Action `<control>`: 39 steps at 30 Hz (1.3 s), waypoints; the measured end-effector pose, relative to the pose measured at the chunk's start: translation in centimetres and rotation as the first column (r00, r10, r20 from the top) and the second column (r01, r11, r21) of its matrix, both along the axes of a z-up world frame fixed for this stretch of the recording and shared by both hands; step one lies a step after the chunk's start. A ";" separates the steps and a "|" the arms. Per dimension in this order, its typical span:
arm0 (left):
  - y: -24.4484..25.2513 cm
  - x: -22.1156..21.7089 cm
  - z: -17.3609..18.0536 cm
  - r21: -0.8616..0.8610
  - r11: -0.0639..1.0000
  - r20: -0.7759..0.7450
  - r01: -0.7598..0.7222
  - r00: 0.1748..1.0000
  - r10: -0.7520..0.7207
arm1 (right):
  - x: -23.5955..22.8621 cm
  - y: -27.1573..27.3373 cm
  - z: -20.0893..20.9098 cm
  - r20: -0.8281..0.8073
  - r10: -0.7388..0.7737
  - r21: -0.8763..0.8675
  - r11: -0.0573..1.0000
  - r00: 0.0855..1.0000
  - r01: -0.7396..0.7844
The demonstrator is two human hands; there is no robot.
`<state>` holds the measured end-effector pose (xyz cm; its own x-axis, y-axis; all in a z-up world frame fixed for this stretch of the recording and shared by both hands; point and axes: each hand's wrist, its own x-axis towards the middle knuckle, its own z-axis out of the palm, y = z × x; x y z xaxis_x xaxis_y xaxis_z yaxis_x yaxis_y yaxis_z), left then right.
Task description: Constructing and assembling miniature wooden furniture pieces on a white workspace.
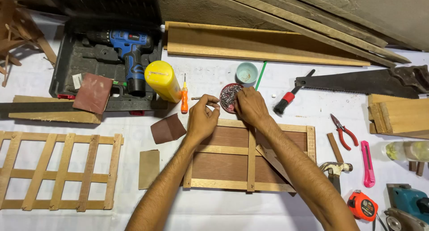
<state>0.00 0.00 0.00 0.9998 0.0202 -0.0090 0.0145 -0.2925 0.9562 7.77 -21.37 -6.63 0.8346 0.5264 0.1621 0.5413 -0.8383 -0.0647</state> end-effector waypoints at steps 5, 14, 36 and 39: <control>-0.1 -0.2 1.0 0.001 1.000 0.003 0.003 1.000 -0.003 | -0.2 -1.2 1.3 -0.258 -0.135 0.267 0.942 0.957 0.205; -2.0 -0.5 0.8 -0.015 1.000 0.080 0.000 0.997 0.001 | -1.1 -2.4 2.0 -0.498 -0.130 0.456 0.802 0.857 0.386; -1.0 1.1 -1.7 -0.069 0.997 -0.057 -0.037 0.998 0.033 | 0.4 -0.4 1.9 -0.435 -0.143 0.348 0.884 0.889 0.313; -1.0 1.5 -2.1 -0.073 0.997 -0.047 -0.018 0.999 0.014 | 0.7 -1.5 1.2 -0.417 -0.068 0.473 0.835 0.906 0.280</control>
